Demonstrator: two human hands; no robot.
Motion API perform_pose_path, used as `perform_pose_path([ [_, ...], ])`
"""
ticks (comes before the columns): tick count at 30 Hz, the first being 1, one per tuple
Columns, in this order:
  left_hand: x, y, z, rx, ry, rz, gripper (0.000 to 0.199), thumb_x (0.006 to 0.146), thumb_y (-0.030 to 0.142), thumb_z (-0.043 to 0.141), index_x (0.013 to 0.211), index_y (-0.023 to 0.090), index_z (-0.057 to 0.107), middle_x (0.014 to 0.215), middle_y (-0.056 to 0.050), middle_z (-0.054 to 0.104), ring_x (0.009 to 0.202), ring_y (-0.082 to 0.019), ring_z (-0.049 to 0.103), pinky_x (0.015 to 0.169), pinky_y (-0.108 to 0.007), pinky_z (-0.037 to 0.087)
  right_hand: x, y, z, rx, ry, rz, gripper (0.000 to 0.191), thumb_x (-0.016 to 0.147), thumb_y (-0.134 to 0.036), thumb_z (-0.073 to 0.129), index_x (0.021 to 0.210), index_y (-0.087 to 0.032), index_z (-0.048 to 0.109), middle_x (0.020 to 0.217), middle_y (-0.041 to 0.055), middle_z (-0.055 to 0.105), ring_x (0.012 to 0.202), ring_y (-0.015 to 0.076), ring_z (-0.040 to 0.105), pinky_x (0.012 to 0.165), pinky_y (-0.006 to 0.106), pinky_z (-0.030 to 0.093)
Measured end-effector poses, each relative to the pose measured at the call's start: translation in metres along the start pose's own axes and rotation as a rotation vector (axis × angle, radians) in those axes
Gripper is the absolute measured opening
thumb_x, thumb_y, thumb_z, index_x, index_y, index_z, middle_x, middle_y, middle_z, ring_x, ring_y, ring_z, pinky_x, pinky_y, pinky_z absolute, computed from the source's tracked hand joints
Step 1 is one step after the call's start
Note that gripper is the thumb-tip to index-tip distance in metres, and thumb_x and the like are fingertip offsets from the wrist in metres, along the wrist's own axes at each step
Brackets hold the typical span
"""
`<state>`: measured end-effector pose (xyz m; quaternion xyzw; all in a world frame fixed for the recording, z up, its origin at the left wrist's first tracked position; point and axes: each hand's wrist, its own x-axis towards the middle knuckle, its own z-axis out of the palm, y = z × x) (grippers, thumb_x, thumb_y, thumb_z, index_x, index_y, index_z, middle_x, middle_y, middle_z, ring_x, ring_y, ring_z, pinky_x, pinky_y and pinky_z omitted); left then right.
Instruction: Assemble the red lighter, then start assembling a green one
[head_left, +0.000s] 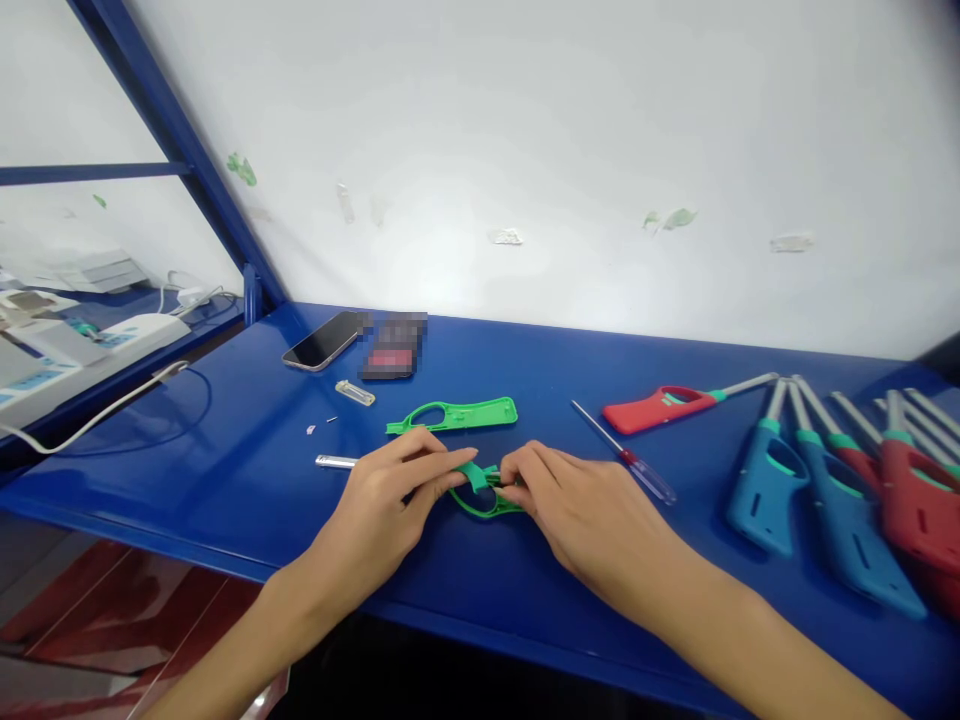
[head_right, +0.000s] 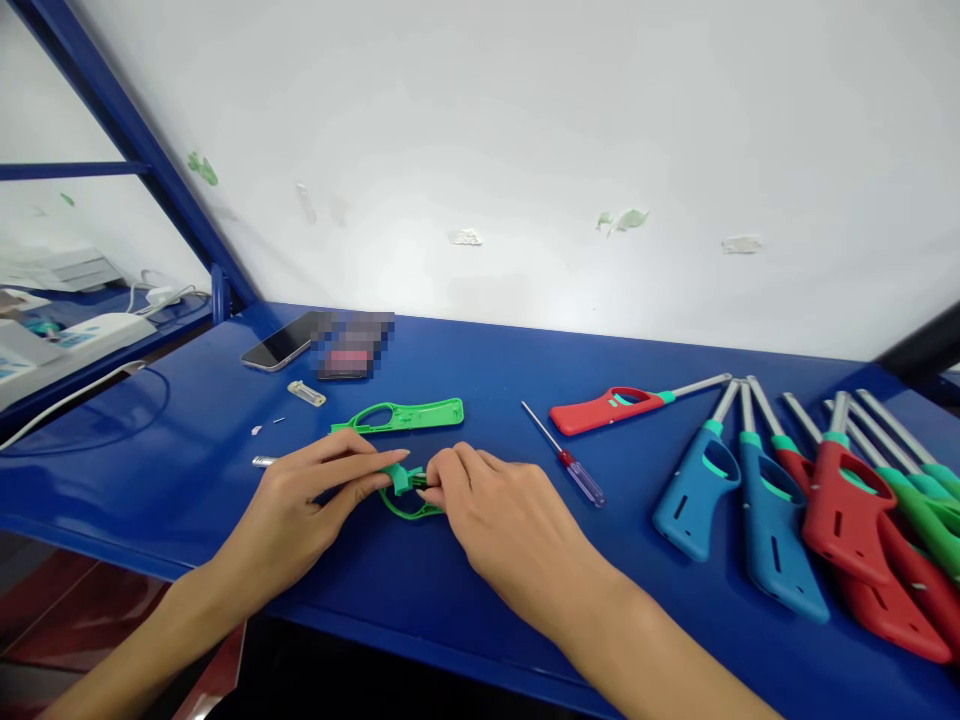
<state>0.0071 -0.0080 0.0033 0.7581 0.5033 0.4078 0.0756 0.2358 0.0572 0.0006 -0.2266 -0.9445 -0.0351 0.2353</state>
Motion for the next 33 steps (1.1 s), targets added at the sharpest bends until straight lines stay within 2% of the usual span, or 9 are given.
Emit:
perform_pose_path([
  [6, 0.001, 0.004, 0.001, 0.004, 0.001, -0.048, 0.025, 0.101, 0.011, 0.065, 0.118, 0.021, 0.081, 0.097, -0.003, 0.073, 0.08, -0.014, 0.068, 0.074, -0.026, 0.061, 0.001, -0.001, -0.006, 0.053, -0.015, 0.047, 0.02, 0.115, -0.023, 0.038, 0.098, -0.022, 0.05, 0.081, -0.0029, 0.067, 0.065, 0.0149, 0.067, 0.052, 0.03, 0.034],
  [14, 0.001, 0.003, 0.001, -0.007, -0.037, -0.055, 0.027, 0.102, 0.012, 0.063, 0.119, 0.025, 0.081, 0.098, -0.002, 0.073, 0.083, -0.014, 0.068, 0.076, -0.027, 0.06, 0.0, 0.0, 0.002, 0.065, 0.001, 0.076, 0.023, 0.115, -0.027, 0.039, 0.098, -0.023, 0.054, 0.083, -0.0001, 0.067, 0.067, 0.0195, 0.068, 0.052, 0.033, 0.026],
  [20, 0.002, 0.005, 0.001, -0.006, -0.064, -0.085, 0.026, 0.103, 0.013, 0.062, 0.119, 0.024, 0.08, 0.099, -0.002, 0.072, 0.082, -0.013, 0.067, 0.077, -0.026, 0.059, 0.001, -0.002, 0.0, 0.188, 0.055, 0.185, 0.012, 0.113, -0.032, 0.046, 0.106, -0.025, 0.053, 0.089, -0.0034, 0.071, 0.065, 0.0154, 0.066, 0.053, 0.029, 0.034],
  [26, -0.001, 0.007, 0.0, -0.004, -0.079, -0.106, 0.025, 0.103, 0.017, 0.063, 0.12, 0.024, 0.079, 0.098, -0.002, 0.073, 0.076, -0.013, 0.065, 0.077, -0.027, 0.059, 0.004, -0.002, -0.006, 0.331, 0.062, 0.315, 0.008, 0.107, -0.027, 0.06, 0.099, -0.026, 0.058, 0.086, -0.006, 0.069, 0.065, 0.0119, 0.063, 0.058, 0.025, 0.044],
  [29, -0.002, 0.008, -0.001, -0.007, -0.082, -0.104, 0.023, 0.103, 0.017, 0.063, 0.118, 0.024, 0.079, 0.099, -0.002, 0.074, 0.076, -0.013, 0.066, 0.077, -0.027, 0.058, 0.005, -0.001, -0.008, 0.373, 0.074, 0.352, 0.008, 0.106, -0.027, 0.062, 0.098, -0.026, 0.06, 0.089, -0.0051, 0.07, 0.065, 0.0116, 0.063, 0.059, 0.025, 0.044],
  [33, -0.001, 0.009, -0.001, -0.011, -0.084, -0.101, 0.021, 0.102, 0.015, 0.064, 0.112, 0.024, 0.079, 0.097, -0.001, 0.074, 0.077, -0.012, 0.065, 0.074, -0.025, 0.055, 0.006, -0.002, -0.008, 0.419, 0.085, 0.388, 0.01, 0.106, -0.029, 0.063, 0.096, -0.027, 0.061, 0.084, -0.0069, 0.069, 0.064, 0.0113, 0.061, 0.058, 0.025, 0.042],
])
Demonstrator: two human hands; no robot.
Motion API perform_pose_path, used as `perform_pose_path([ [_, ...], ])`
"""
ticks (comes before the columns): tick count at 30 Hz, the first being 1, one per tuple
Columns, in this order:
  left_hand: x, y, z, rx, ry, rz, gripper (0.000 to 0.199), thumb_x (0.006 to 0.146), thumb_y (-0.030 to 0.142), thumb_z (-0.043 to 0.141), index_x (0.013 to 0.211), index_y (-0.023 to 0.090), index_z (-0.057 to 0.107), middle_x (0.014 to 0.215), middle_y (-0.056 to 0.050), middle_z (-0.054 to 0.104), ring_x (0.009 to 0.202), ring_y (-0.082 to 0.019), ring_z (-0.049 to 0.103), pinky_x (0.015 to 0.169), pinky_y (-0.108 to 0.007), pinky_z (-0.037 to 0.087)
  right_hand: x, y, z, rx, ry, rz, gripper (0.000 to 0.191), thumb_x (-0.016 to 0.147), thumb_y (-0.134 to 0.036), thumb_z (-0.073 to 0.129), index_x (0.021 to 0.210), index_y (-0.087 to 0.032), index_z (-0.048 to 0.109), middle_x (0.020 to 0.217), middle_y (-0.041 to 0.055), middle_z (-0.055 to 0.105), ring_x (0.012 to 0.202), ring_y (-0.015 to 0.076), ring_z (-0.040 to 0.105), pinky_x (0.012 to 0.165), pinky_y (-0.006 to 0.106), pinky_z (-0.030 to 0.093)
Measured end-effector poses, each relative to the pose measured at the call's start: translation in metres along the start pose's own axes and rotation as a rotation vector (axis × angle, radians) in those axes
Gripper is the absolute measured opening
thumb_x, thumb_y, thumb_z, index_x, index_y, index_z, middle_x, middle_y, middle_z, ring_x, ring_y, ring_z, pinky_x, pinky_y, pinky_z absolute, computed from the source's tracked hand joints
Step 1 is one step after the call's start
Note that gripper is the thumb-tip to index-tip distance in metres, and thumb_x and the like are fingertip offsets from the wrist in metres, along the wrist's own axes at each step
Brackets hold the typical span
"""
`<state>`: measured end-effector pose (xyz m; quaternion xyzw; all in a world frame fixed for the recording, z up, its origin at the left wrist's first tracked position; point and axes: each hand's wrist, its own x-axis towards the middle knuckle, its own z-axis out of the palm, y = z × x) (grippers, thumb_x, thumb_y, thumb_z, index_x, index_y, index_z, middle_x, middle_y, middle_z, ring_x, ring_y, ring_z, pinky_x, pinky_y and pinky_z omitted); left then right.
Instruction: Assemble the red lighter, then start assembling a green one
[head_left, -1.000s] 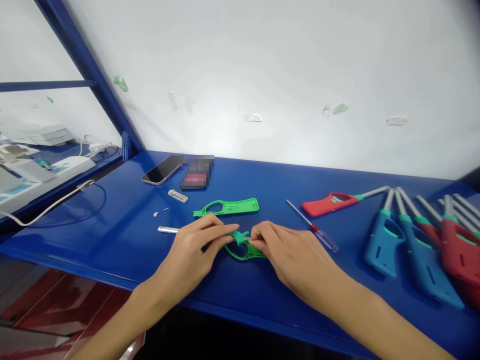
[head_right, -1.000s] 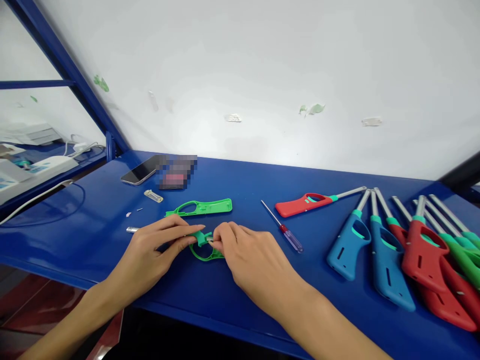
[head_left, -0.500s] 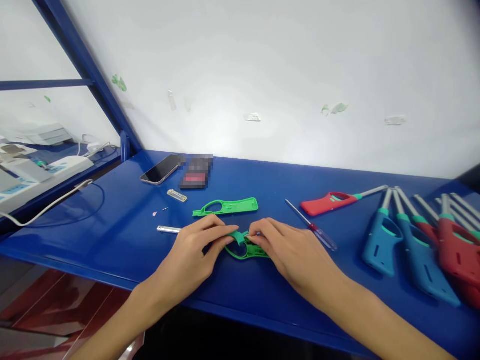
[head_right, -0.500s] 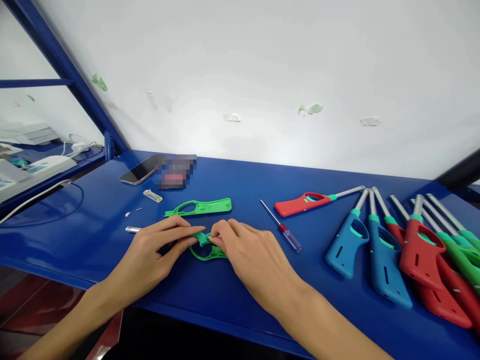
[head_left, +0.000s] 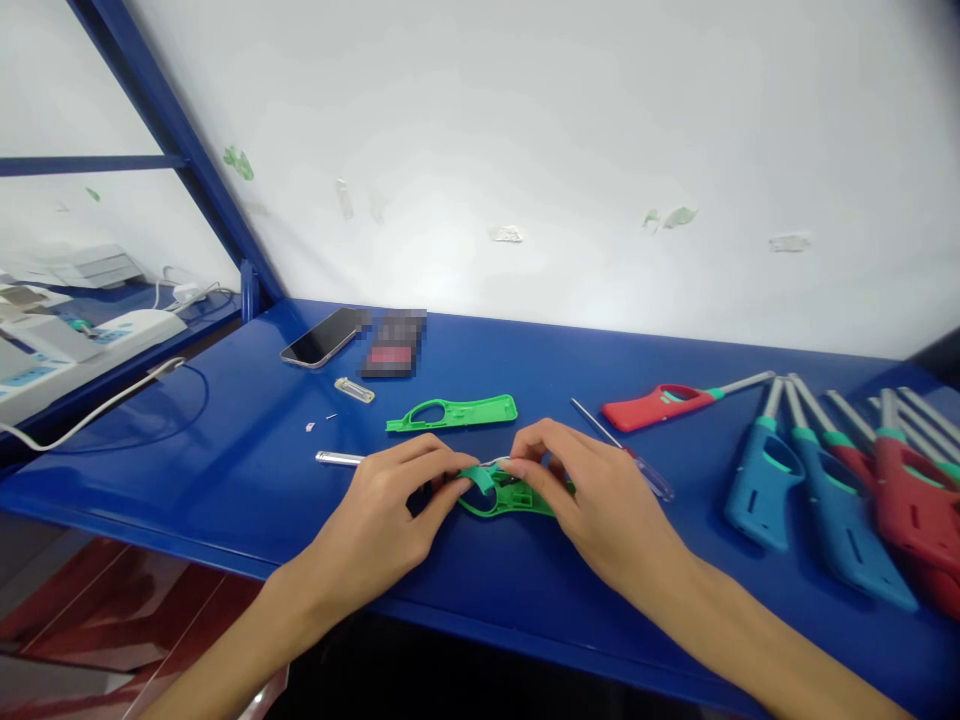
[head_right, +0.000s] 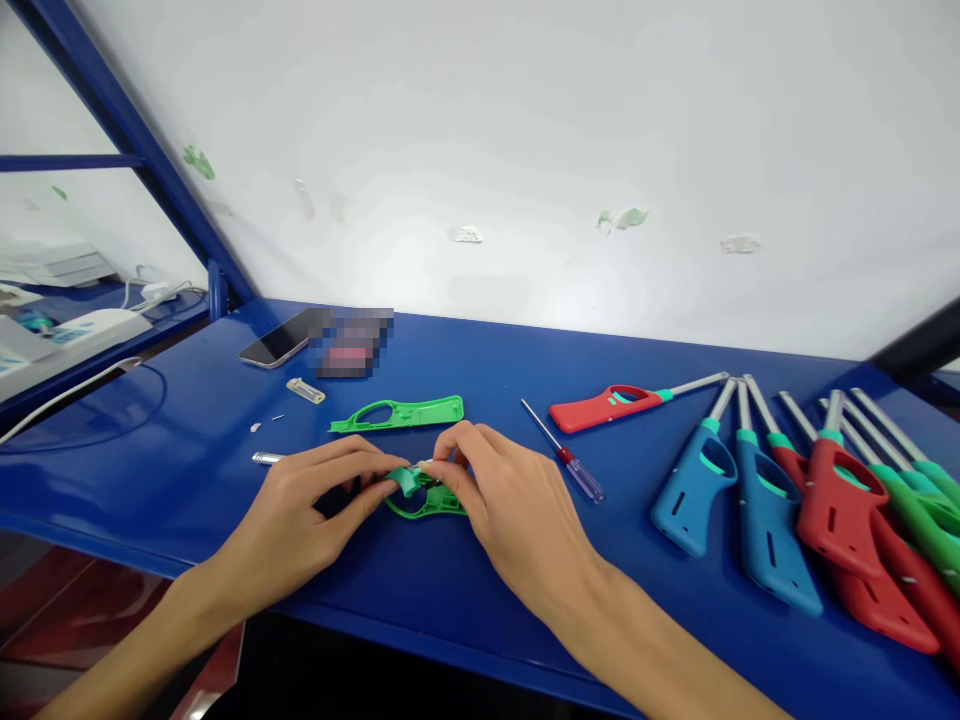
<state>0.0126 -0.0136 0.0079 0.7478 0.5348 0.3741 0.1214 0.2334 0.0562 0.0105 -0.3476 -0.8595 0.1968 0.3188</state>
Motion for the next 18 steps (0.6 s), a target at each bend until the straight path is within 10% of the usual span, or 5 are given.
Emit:
perform_pose_path([
  [18, -0.0002, -0.0018, 0.0015, 0.011, -0.011, 0.068, 0.02, 0.099, 0.012, 0.067, 0.113, 0.022, 0.078, 0.09, 0.002, 0.071, 0.072, -0.009, 0.062, 0.069, -0.021, 0.05, 0.0036, -0.0048, -0.0014, 0.146, 0.039, 0.019, 0.011, 0.103, -0.025, 0.068, 0.093, -0.027, 0.064, 0.077, -0.0091, 0.066, 0.063, 0.0086, 0.057, 0.059, 0.021, 0.04],
])
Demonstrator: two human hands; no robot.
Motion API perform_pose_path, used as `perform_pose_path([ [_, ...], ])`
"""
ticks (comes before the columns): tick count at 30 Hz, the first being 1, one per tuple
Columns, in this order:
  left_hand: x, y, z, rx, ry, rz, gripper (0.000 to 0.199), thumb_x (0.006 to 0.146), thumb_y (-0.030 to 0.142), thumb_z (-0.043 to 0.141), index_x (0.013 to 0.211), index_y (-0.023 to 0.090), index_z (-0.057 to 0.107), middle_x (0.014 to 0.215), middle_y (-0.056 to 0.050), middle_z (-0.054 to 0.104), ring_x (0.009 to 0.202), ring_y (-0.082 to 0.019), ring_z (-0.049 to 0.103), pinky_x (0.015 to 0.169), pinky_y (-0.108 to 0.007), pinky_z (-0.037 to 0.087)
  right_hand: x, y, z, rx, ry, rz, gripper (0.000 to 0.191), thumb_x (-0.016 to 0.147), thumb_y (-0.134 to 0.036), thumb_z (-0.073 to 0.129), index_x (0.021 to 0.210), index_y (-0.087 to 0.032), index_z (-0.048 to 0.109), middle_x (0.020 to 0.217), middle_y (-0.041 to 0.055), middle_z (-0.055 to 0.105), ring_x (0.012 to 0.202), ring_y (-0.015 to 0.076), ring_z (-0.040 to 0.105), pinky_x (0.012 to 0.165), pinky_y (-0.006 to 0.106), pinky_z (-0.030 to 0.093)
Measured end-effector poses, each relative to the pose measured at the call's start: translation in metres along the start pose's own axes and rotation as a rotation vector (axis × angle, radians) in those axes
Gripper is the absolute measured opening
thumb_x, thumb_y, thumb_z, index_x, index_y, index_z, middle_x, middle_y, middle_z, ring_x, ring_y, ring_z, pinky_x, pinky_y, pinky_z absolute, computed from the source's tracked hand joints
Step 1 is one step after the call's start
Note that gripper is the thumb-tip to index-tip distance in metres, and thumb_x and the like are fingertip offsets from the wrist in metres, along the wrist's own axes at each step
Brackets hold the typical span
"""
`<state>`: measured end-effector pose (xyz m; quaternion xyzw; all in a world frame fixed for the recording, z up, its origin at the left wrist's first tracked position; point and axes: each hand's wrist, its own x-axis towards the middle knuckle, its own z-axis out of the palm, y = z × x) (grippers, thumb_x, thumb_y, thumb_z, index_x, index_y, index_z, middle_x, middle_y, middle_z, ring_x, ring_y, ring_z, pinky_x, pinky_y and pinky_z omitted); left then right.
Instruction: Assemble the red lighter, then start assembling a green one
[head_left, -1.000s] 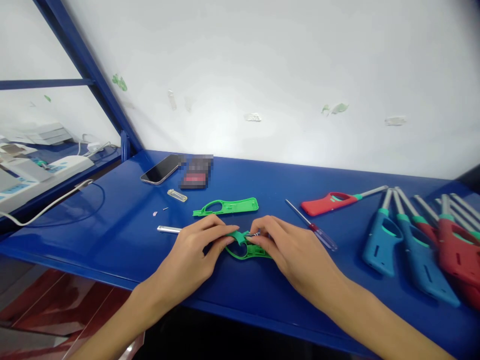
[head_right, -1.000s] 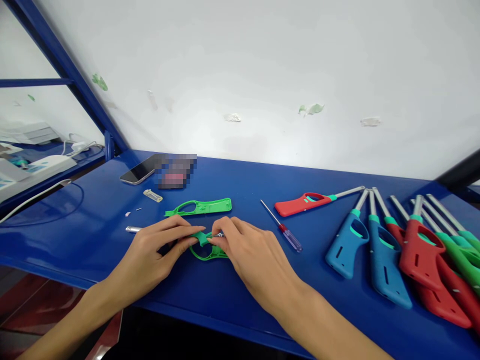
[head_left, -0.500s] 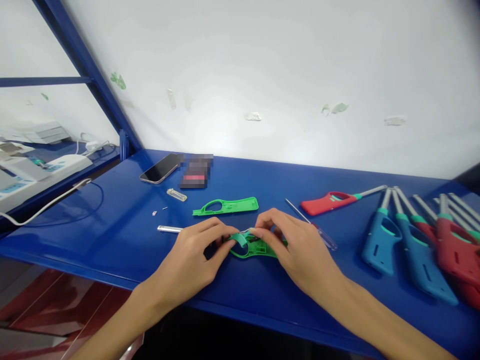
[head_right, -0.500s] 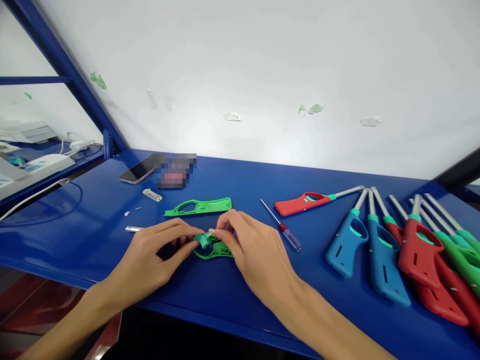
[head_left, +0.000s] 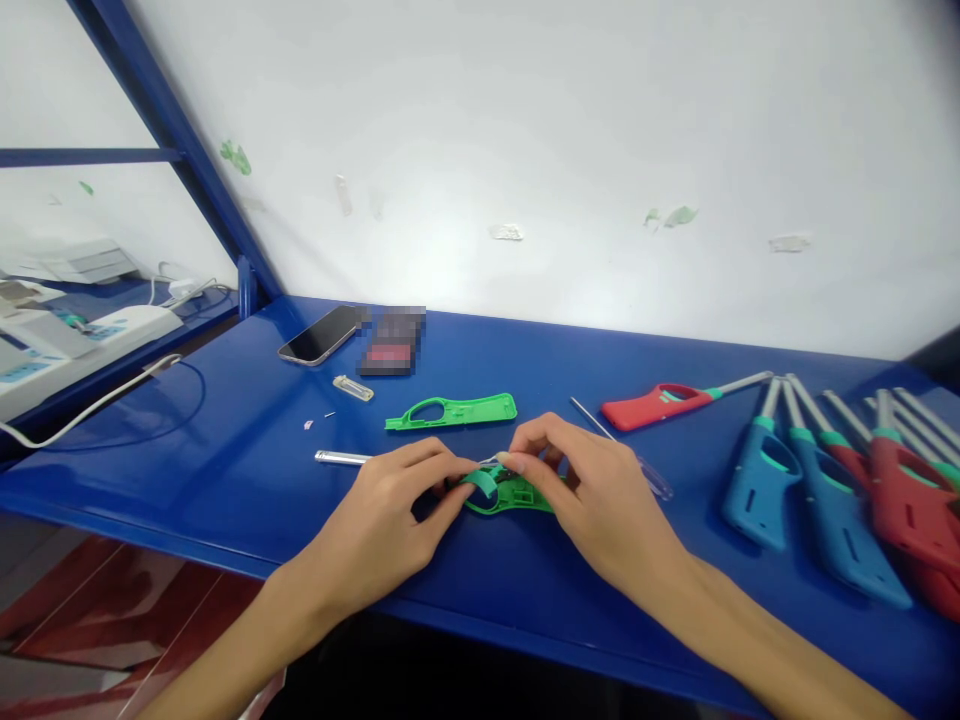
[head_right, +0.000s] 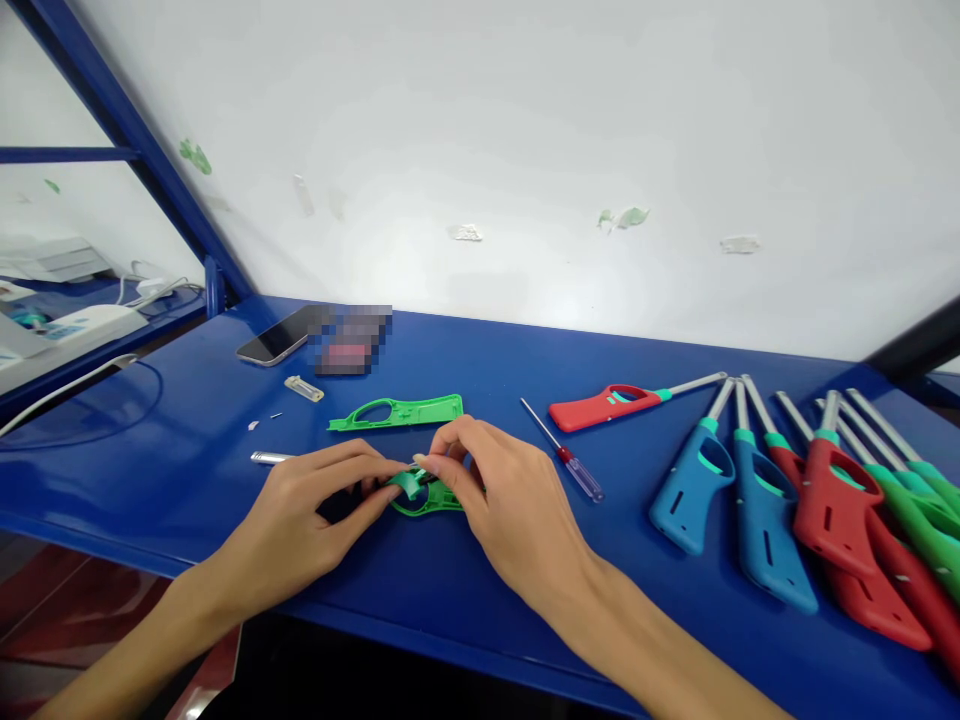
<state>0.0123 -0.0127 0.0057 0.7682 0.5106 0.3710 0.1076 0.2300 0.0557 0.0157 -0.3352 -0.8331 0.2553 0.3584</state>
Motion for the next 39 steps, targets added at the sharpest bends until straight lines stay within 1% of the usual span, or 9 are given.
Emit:
perform_pose_path([
  [5, -0.001, -0.002, 0.001, -0.007, 0.022, 0.025, 0.017, 0.1, 0.013, 0.068, 0.11, 0.02, 0.079, 0.09, 0.002, 0.072, 0.076, -0.01, 0.065, 0.072, -0.021, 0.051, -0.002, -0.001, -0.001, 0.051, -0.039, -0.023, 0.011, 0.103, -0.025, 0.069, 0.093, -0.027, 0.064, 0.079, -0.0093, 0.066, 0.064, 0.0075, 0.057, 0.06, 0.02, 0.041],
  [9, -0.001, -0.004, 0.002, -0.013, 0.027, 0.036, 0.016, 0.101, 0.012, 0.067, 0.11, 0.021, 0.078, 0.092, 0.002, 0.073, 0.08, -0.011, 0.067, 0.075, -0.022, 0.051, -0.003, 0.001, 0.001, 0.097, -0.059, -0.033, 0.01, 0.102, -0.027, 0.071, 0.094, -0.028, 0.065, 0.083, -0.0098, 0.069, 0.068, 0.0065, 0.061, 0.063, 0.017, 0.044],
  [13, 0.0, -0.005, 0.003, -0.016, 0.033, 0.052, 0.017, 0.101, 0.01, 0.067, 0.11, 0.02, 0.077, 0.093, 0.002, 0.073, 0.08, -0.01, 0.068, 0.075, -0.021, 0.051, -0.003, 0.001, -0.001, 0.154, -0.073, -0.029, 0.009, 0.1, -0.03, 0.074, 0.096, -0.028, 0.066, 0.081, -0.0118, 0.072, 0.069, 0.0056, 0.065, 0.065, 0.014, 0.047],
  [16, 0.001, -0.005, 0.003, -0.019, 0.04, 0.058, 0.018, 0.101, 0.009, 0.067, 0.109, 0.02, 0.078, 0.093, 0.002, 0.072, 0.08, -0.01, 0.068, 0.075, -0.021, 0.051, -0.001, -0.002, -0.005, 0.184, -0.093, -0.032, 0.006, 0.1, -0.024, 0.074, 0.1, -0.029, 0.07, 0.085, -0.0123, 0.076, 0.073, 0.0048, 0.069, 0.069, 0.011, 0.05],
  [19, 0.0, -0.006, 0.003, -0.018, 0.049, 0.061, 0.02, 0.101, 0.009, 0.067, 0.112, 0.022, 0.077, 0.094, 0.002, 0.072, 0.08, -0.01, 0.068, 0.075, -0.021, 0.052, 0.001, -0.004, -0.009, 0.197, -0.109, -0.05, 0.015, 0.1, -0.016, 0.07, 0.106, -0.03, 0.073, 0.092, -0.0121, 0.08, 0.077, 0.004, 0.072, 0.074, 0.01, 0.051],
  [23, -0.001, -0.007, 0.002, -0.023, 0.075, 0.053, 0.024, 0.1, 0.009, 0.068, 0.119, 0.024, 0.074, 0.094, 0.003, 0.073, 0.08, -0.01, 0.067, 0.076, -0.019, 0.053, 0.0, -0.004, -0.012, 0.215, -0.118, -0.058, 0.015, 0.099, -0.018, 0.073, 0.108, -0.031, 0.073, 0.088, -0.0131, 0.08, 0.07, 0.0039, 0.071, 0.07, 0.01, 0.052],
  [26, 0.0, -0.007, 0.002, -0.04, 0.079, 0.05, 0.022, 0.098, 0.008, 0.071, 0.113, 0.024, 0.073, 0.093, 0.005, 0.074, 0.078, -0.009, 0.066, 0.077, -0.017, 0.054, 0.0, -0.003, -0.012, 0.219, -0.108, -0.048, 0.013, 0.099, -0.019, 0.074, 0.105, -0.03, 0.072, 0.081, -0.0137, 0.079, 0.065, 0.0041, 0.07, 0.066, 0.011, 0.052],
  [33, 0.001, -0.006, 0.0, -0.083, 0.066, 0.062, 0.022, 0.098, 0.006, 0.071, 0.108, 0.025, 0.073, 0.092, 0.006, 0.074, 0.078, -0.007, 0.066, 0.077, -0.015, 0.053, 0.0, -0.002, -0.012, 0.183, -0.11, -0.089, 0.014, 0.099, -0.016, 0.073, 0.104, -0.029, 0.071, 0.085, -0.0128, 0.079, 0.075, 0.0046, 0.073, 0.074, 0.011, 0.052],
  [39, 0.001, -0.006, -0.001, -0.097, 0.082, 0.056, 0.02, 0.098, 0.006, 0.07, 0.106, 0.024, 0.073, 0.09, 0.005, 0.072, 0.077, -0.008, 0.065, 0.074, -0.017, 0.053, -0.001, -0.001, -0.012, 0.13, -0.1, -0.131, 0.015, 0.098, -0.013, 0.073, 0.103, -0.027, 0.071, 0.088, -0.0109, 0.079, 0.076, 0.0059, 0.072, 0.073, 0.013, 0.052],
])
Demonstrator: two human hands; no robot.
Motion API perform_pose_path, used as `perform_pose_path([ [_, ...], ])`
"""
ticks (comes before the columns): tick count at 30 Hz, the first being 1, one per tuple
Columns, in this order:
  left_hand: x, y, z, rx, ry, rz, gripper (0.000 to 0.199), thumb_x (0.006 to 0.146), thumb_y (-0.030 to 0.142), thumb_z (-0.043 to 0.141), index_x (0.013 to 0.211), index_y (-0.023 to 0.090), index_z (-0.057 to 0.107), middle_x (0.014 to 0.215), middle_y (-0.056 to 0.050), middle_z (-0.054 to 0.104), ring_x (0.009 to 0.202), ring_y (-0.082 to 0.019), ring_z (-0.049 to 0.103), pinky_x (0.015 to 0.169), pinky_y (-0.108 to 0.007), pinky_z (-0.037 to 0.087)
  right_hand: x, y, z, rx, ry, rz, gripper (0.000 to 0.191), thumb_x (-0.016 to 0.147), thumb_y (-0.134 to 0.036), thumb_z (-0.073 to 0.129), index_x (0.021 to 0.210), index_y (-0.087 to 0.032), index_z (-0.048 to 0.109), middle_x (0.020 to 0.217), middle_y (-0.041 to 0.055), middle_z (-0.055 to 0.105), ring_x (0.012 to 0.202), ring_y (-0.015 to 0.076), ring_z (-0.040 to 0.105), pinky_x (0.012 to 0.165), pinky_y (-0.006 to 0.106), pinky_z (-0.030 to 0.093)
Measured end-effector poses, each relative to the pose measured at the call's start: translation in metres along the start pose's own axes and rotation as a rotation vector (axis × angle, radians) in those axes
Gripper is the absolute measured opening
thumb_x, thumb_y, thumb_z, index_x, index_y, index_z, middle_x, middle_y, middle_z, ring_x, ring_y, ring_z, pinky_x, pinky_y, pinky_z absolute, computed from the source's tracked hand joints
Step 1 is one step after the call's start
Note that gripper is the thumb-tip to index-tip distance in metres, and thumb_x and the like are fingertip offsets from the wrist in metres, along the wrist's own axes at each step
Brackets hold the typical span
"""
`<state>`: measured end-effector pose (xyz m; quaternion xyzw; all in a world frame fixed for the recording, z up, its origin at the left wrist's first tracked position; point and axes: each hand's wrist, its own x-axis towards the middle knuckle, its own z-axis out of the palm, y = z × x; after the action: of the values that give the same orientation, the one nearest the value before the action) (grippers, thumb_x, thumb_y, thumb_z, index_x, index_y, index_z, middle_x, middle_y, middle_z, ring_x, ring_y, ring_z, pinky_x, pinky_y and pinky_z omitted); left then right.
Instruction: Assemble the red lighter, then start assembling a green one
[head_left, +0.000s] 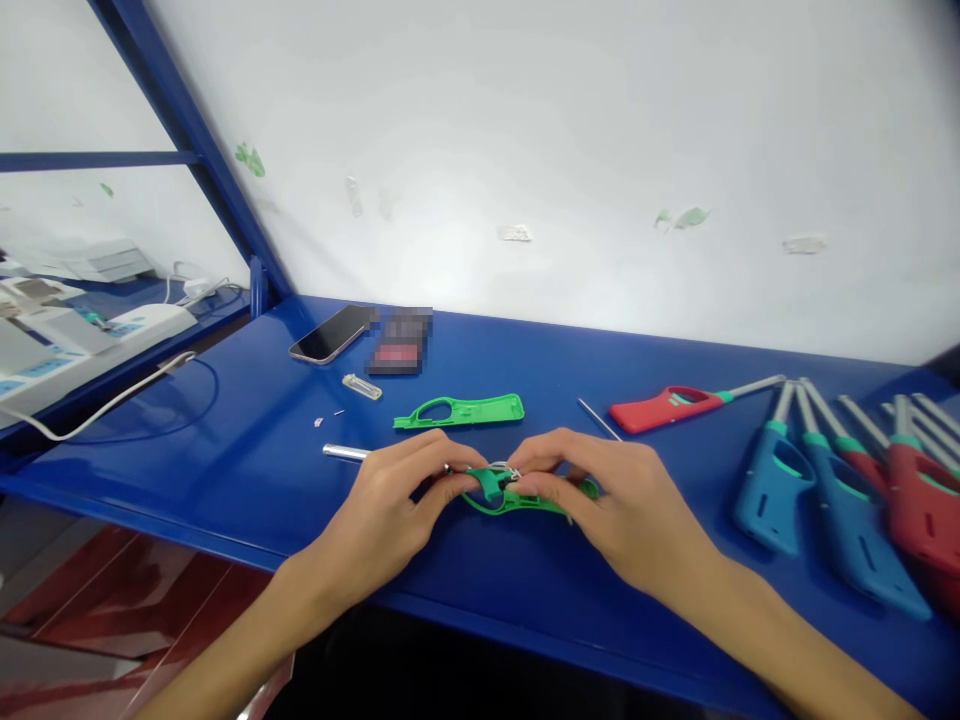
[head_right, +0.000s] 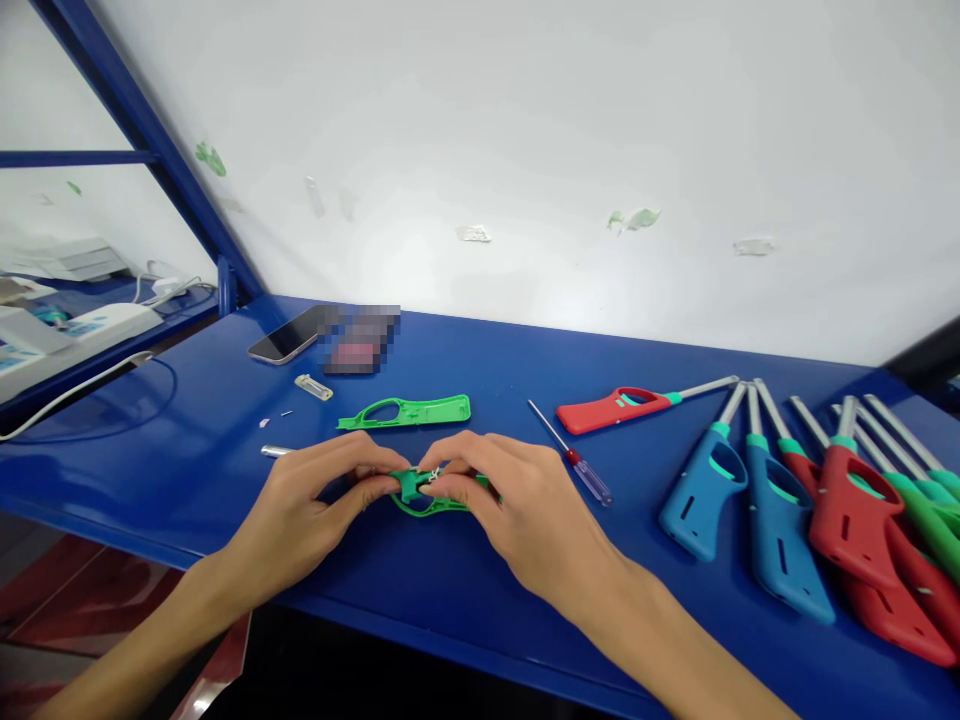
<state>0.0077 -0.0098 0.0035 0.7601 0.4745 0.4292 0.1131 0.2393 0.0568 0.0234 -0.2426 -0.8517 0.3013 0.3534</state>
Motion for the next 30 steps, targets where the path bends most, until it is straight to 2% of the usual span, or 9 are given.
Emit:
perform_pose_path([
  [8, -0.0006, 0.0005, 0.0016, 0.012, -0.011, 0.002, 0.02, 0.099, 0.005, 0.067, 0.107, 0.023, 0.073, 0.09, 0.003, 0.072, 0.077, -0.01, 0.065, 0.074, -0.019, 0.053, 0.0, 0.0004, 0.001, -0.051, 0.011, -0.075, 0.018, 0.097, -0.009, 0.072, 0.1, -0.027, 0.07, 0.096, -0.0092, 0.08, 0.082, 0.0073, 0.074, 0.08, 0.014, 0.053],
  [21, -0.0002, 0.0004, 0.0017, 0.032, -0.009, -0.009, 0.021, 0.098, 0.004, 0.068, 0.108, 0.022, 0.072, 0.089, 0.004, 0.07, 0.077, -0.009, 0.064, 0.074, -0.019, 0.053, 0.0009, -0.0021, 0.0028, -0.055, 0.028, -0.055, 0.016, 0.098, -0.011, 0.07, 0.094, -0.026, 0.07, 0.093, -0.0061, 0.08, 0.08, 0.011, 0.074, 0.079, 0.018, 0.056],
  [26, 0.0, 0.0004, 0.001, 0.031, -0.018, 0.017, 0.022, 0.098, 0.003, 0.068, 0.109, 0.022, 0.072, 0.09, 0.004, 0.071, 0.077, -0.008, 0.065, 0.074, -0.018, 0.052, 0.0004, -0.002, 0.0016, 0.006, 0.007, -0.022, 0.017, 0.098, -0.011, 0.07, 0.093, -0.027, 0.072, 0.092, -0.0073, 0.08, 0.082, 0.01, 0.074, 0.081, 0.018, 0.055],
  [30, 0.0001, 0.0003, 0.0007, 0.034, -0.011, 0.036, 0.021, 0.098, 0.003, 0.067, 0.108, 0.021, 0.073, 0.09, 0.003, 0.071, 0.077, -0.009, 0.065, 0.073, -0.019, 0.052, 0.0015, -0.0024, 0.0005, 0.086, -0.018, 0.073, 0.015, 0.096, -0.013, 0.073, 0.091, -0.027, 0.072, 0.089, -0.0075, 0.081, 0.081, 0.011, 0.076, 0.08, 0.019, 0.057],
])
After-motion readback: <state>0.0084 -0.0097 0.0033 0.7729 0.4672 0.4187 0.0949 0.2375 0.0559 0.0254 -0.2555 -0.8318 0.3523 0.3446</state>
